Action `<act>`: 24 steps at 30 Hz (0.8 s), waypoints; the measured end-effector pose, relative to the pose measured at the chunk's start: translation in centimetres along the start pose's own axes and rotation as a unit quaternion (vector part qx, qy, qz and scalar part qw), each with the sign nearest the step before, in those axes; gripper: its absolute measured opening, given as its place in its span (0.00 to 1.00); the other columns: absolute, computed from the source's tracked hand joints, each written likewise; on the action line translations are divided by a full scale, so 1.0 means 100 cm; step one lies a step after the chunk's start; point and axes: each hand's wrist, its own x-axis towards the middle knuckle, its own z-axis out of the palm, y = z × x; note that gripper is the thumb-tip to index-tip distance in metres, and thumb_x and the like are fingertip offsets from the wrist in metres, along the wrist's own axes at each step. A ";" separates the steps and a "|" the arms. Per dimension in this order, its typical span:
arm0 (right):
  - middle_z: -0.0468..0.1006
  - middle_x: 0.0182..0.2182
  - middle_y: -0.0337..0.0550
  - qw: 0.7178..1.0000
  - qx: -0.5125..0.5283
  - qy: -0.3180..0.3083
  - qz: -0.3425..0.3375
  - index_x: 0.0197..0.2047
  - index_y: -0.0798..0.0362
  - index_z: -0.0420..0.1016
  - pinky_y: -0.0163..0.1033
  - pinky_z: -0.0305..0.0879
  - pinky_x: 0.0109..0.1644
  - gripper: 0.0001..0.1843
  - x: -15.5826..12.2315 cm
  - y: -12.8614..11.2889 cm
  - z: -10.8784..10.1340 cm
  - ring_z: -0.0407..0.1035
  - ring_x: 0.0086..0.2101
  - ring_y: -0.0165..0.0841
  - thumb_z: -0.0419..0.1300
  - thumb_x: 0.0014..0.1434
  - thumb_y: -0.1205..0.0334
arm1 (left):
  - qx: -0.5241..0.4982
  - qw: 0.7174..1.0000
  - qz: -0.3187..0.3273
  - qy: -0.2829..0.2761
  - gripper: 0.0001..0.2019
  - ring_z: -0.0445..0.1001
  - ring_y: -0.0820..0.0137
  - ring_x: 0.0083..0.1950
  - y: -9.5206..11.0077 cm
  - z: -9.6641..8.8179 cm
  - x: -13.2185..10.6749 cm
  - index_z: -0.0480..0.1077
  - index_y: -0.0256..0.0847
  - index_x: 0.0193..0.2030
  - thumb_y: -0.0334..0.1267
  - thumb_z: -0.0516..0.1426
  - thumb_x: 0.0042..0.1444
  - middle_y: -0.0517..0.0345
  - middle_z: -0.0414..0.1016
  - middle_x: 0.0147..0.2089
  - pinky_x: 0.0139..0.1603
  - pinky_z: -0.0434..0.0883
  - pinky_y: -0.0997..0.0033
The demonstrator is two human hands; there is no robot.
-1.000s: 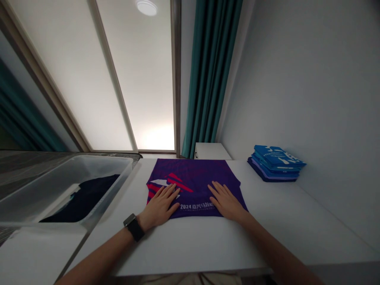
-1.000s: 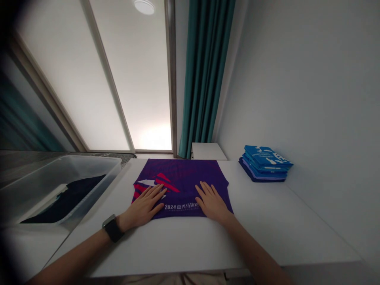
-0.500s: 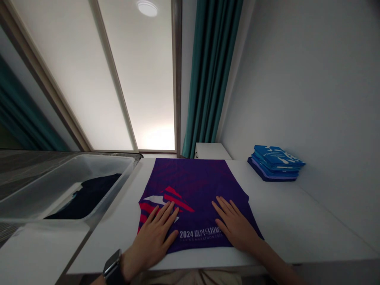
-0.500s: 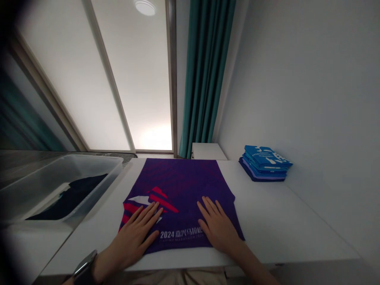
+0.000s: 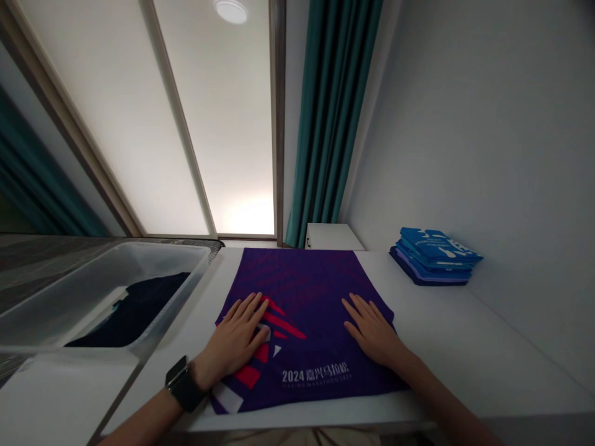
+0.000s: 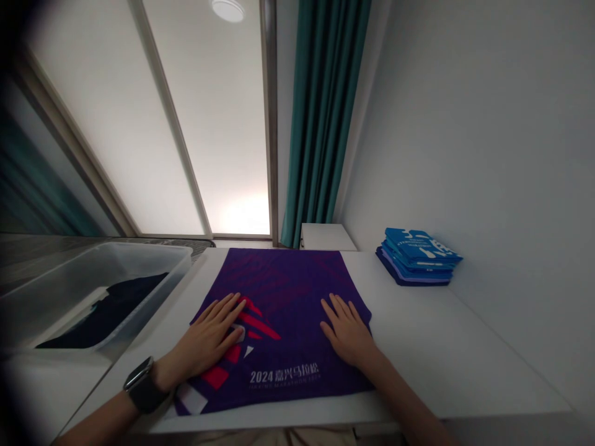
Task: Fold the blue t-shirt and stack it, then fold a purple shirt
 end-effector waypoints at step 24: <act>0.47 0.70 0.48 0.997 0.041 -0.063 0.029 0.71 0.54 0.50 0.52 0.37 0.71 0.34 0.030 0.000 -0.016 0.39 0.68 0.38 0.38 0.68 0.46 | -0.024 0.999 0.013 -0.045 0.29 0.49 0.62 0.73 -0.012 -0.002 0.037 0.47 0.46 0.72 0.54 0.41 0.68 0.54 0.48 0.73 0.70 0.52 0.52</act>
